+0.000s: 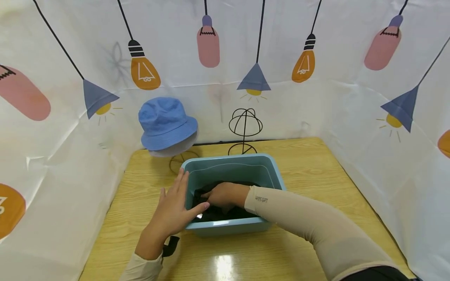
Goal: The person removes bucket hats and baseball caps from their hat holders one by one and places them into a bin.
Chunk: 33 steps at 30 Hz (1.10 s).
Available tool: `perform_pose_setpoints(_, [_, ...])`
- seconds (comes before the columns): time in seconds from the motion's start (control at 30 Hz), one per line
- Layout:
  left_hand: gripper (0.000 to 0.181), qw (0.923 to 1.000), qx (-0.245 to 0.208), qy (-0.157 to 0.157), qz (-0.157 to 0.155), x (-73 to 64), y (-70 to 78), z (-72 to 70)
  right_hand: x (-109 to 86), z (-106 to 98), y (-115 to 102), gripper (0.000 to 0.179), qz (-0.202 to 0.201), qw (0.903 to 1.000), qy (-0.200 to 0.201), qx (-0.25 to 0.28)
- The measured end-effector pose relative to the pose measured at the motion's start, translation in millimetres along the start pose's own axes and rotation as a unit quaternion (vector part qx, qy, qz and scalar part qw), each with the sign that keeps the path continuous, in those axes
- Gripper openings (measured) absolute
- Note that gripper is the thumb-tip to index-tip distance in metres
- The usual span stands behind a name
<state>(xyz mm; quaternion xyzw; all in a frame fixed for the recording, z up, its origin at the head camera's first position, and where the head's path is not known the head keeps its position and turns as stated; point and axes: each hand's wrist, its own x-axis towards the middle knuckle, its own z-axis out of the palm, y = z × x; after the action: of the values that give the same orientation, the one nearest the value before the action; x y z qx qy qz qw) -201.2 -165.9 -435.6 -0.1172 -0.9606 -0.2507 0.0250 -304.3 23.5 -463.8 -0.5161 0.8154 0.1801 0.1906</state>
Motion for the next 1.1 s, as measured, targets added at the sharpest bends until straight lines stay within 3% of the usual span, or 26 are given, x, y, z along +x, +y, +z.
perform_pose_setpoints(0.63, [0.111,0.9999,-0.005,0.004,-0.009,0.6,-3.4,-0.9,7.1,0.1,-1.1,0.066,0.005,0.9999,0.003,-0.014])
perform_pose_setpoints(0.8, [0.109,1.0,-0.007,0.001,-0.008,-0.5,-4.2,1.2,-7.1,-6.4,-3.9,0.072,0.006,1.0,-0.001,-0.004])
perform_pose_setpoints(0.97, [0.106,1.0,-0.003,-0.001,-0.003,-0.4,-4.6,0.6,-29.2,-21.9,-5.4,0.076,0.019,0.9982,-0.008,0.057])
perform_pose_setpoints(1.1, [0.106,1.0,-0.003,-0.001,-0.001,1.4,-4.7,-0.4,-43.1,-31.6,1.2,0.091,-0.001,0.9977,0.022,0.064])
